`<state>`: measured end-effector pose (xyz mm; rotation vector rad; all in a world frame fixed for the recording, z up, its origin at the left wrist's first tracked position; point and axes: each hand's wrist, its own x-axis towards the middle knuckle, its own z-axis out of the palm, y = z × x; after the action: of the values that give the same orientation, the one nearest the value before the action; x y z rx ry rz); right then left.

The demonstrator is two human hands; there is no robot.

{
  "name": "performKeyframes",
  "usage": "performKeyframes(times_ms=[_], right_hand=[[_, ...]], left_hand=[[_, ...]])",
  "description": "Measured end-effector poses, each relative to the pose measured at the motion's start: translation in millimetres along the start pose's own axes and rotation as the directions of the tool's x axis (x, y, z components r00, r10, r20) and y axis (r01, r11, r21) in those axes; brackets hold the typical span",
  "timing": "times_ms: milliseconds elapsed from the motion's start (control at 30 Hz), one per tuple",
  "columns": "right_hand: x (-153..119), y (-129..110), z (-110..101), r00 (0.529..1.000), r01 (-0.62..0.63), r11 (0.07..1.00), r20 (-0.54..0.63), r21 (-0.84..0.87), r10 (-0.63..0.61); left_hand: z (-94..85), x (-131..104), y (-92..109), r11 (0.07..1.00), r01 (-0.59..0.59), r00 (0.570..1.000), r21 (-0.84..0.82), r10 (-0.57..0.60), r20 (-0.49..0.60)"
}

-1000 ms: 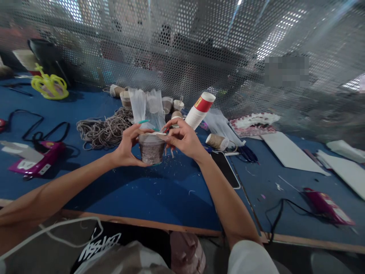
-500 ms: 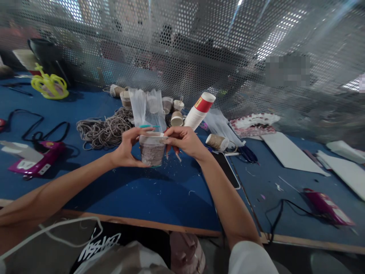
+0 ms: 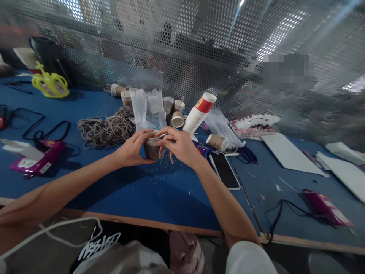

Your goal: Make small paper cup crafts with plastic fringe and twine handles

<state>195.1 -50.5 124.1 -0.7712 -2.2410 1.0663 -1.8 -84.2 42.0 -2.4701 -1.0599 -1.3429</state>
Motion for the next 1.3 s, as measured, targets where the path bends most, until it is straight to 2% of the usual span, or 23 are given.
performKeyframes(times_ms=[100, 267, 433, 633, 867, 1033, 1200, 1300], right_hand=[[0, 2, -6, 1.0, -0.016, 0.996, 0.009, 0.09, 0.016], [1, 4, -14, 0.998, 0.034, 0.984, -0.065, 0.177, -0.023], [-2, 0, -20, 0.987, 0.113, 0.99, -0.12, 0.085, -0.103], [-6, -6, -23, 0.984, 0.081, 0.996, -0.153, -0.045, -0.086], [-4, 0, -18, 0.966, 0.06, 0.998, -0.248, -0.027, -0.065], [-4, -2, -16, 0.932, 0.068, 0.988, -0.345, -0.142, -0.114], [0, -2, -11, 0.859, 0.022, 0.938, -0.474, -0.345, -0.194], [4, 4, -9, 0.877, 0.011, 0.954, -0.455, -0.301, -0.153]], left_hand=[[-5.0, 3, 0, 0.998, -0.001, 1.0, -0.058, 0.0, -0.009], [-8.4, 5, -2, 0.994, -0.044, 0.998, -0.1, 0.04, -0.042], [-7.7, 4, -5, 0.99, -0.036, 0.997, -0.135, 0.027, -0.071], [-8.1, 4, -5, 0.984, 0.018, 0.999, -0.177, -0.024, -0.03], [-8.4, 4, -7, 0.971, 0.028, 0.997, -0.239, -0.043, -0.058], [-9.1, 6, -5, 0.988, -0.004, 0.992, -0.156, -0.016, -0.126], [-8.1, 6, -5, 0.981, -0.02, 0.987, -0.191, -0.012, -0.163], [-6.4, 4, -7, 0.966, 0.003, 0.987, -0.257, -0.043, -0.154]])
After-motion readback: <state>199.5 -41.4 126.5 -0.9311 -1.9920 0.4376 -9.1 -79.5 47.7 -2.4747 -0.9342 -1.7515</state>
